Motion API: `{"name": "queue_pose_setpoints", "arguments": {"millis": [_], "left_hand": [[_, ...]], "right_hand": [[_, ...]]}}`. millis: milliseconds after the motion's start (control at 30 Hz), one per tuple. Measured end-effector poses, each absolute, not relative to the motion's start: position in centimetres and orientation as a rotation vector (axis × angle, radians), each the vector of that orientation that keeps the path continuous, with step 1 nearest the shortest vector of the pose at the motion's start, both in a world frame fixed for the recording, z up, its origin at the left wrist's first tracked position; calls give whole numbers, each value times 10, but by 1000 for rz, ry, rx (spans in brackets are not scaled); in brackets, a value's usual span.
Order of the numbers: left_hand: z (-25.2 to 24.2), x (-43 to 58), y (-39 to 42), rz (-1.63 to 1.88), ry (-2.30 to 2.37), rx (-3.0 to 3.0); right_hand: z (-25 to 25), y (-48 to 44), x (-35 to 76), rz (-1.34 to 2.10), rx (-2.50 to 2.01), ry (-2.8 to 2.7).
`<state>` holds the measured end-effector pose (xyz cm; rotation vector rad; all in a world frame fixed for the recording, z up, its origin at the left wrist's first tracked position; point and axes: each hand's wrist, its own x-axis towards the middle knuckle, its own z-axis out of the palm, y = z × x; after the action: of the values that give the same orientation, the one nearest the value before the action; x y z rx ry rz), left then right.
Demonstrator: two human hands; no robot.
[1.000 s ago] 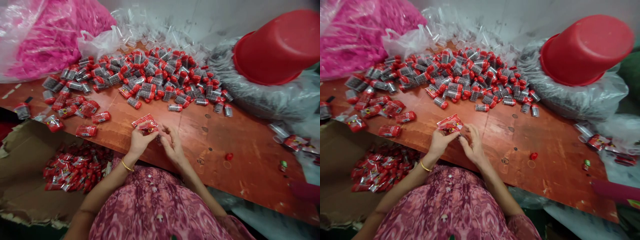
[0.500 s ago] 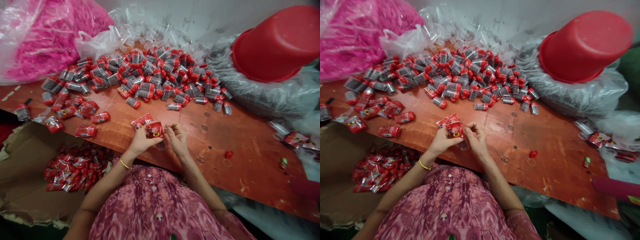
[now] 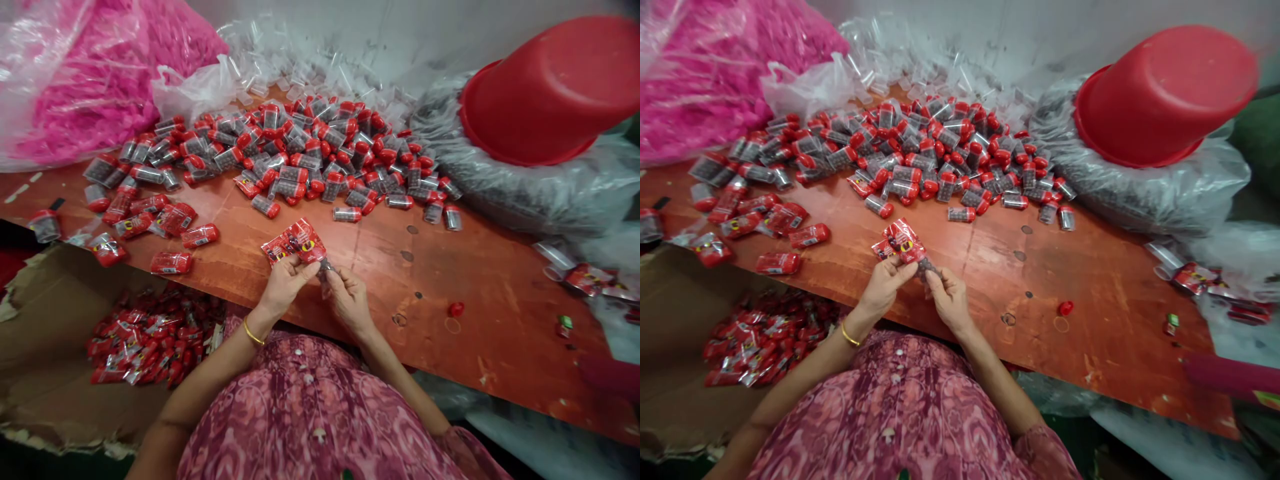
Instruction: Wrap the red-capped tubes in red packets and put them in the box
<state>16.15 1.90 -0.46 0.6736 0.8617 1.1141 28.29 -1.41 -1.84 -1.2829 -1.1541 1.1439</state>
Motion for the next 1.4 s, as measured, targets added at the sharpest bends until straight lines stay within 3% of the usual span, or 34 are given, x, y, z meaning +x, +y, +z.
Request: {"name": "queue_pose_setpoints", "arguments": {"millis": [600, 833, 1200, 1400], "left_hand": [[5, 159, 19, 1107, 951, 623], [4, 162, 18, 963, 973, 769], [-6, 165, 15, 1075, 940, 720], [-3, 163, 9, 1204, 965, 637]], "right_hand": [[-15, -21, 283, 882, -1347, -1524], [-20, -22, 280, 976, -1258, -1415], [-21, -13, 278, 1100, -1295, -1175], [-13, -6, 273, 1170, -1240, -1331]]}}
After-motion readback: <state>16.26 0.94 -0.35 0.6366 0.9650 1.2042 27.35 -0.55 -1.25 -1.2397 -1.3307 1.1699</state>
